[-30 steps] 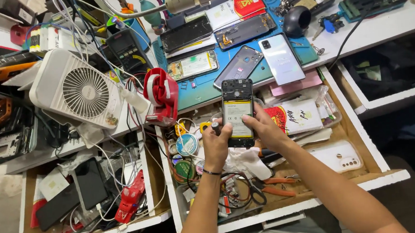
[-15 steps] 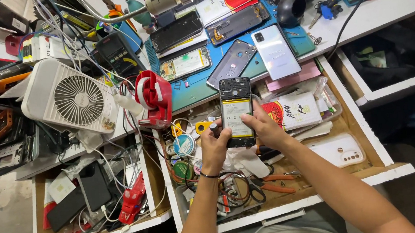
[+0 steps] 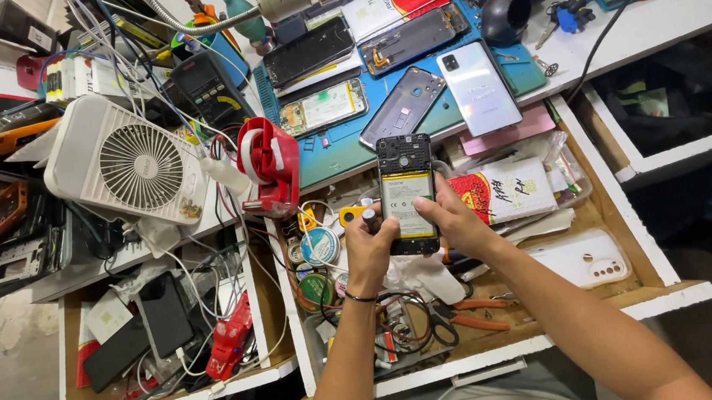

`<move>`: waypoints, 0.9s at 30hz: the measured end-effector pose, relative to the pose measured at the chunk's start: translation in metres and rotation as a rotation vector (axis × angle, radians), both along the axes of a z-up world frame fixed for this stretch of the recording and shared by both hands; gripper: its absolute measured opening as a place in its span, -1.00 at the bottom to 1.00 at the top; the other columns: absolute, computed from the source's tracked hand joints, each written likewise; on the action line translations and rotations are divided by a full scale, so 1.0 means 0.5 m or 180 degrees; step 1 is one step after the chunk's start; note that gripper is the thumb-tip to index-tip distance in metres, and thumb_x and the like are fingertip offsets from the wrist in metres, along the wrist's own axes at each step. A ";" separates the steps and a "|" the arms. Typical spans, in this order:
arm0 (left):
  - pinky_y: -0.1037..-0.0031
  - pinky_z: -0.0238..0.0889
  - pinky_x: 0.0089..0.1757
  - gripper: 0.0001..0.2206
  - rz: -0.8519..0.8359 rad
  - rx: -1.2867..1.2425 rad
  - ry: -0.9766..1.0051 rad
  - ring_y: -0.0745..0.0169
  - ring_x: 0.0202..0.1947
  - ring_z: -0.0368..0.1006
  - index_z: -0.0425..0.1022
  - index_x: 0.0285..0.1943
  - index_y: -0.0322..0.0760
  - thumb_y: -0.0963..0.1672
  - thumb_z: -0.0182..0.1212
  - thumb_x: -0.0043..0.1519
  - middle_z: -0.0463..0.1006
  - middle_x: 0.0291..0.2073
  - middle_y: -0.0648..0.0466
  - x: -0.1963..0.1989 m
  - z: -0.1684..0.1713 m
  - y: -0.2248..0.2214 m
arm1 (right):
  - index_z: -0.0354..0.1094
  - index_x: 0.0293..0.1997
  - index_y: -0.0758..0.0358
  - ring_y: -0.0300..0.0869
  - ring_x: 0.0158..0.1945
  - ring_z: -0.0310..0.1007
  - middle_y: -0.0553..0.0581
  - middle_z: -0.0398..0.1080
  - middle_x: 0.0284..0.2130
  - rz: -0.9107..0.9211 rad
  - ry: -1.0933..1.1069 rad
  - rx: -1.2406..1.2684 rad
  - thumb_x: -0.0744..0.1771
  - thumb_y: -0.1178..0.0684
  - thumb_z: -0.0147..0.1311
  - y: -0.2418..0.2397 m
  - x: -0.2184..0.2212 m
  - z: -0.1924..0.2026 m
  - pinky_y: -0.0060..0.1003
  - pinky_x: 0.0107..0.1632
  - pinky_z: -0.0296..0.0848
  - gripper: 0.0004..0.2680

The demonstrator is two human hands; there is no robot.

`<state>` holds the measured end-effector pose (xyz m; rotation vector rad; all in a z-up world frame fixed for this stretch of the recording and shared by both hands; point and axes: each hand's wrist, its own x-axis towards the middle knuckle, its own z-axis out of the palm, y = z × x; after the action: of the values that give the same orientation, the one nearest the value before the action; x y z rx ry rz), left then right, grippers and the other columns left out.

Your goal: Inspecting and reassembling internal components of a mobile phone at a repair bench.

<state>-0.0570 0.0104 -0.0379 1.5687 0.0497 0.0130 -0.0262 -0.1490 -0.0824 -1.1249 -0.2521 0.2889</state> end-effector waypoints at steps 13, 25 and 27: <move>0.25 0.48 -0.15 -0.64 -0.0302 -0.0040 0.0015 0.12 -0.27 0.53 0.56 0.06 -0.47 -0.15 0.28 0.10 0.60 -0.32 -0.20 0.006 -0.014 0.018 | 0.07 0.20 0.16 0.07 0.00 0.55 0.36 0.48 0.02 -0.0044 -0.0202 -0.0168 0.42 0.11 -0.13 -0.003 -0.001 0.003 0.19 0.09 0.48 -0.79; 0.31 0.47 -0.21 -0.69 -0.0203 -0.0028 0.0037 0.16 -0.31 0.50 0.60 -0.03 -0.44 -0.12 0.21 0.12 0.62 -0.36 -0.17 -0.003 0.030 0.008 | 0.05 0.25 0.18 0.05 0.04 0.52 0.34 0.46 0.04 0.0045 -0.0307 -0.0203 0.42 0.10 -0.14 -0.004 -0.001 -0.006 0.21 0.11 0.46 -0.75; 0.32 0.48 -0.22 -0.71 -0.0193 -0.0008 0.0043 0.19 -0.31 0.51 0.61 -0.05 -0.40 -0.12 0.20 0.12 0.63 -0.36 -0.16 -0.006 0.036 0.008 | 0.06 0.25 0.17 0.07 0.04 0.53 0.36 0.46 0.06 0.0047 -0.0301 -0.0172 0.42 0.09 -0.13 -0.005 -0.002 -0.002 0.22 0.11 0.45 -0.75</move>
<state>-0.0600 0.0141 -0.0197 1.5672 0.0127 -0.0452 -0.0271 -0.1514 -0.0836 -1.1920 -0.3378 0.2571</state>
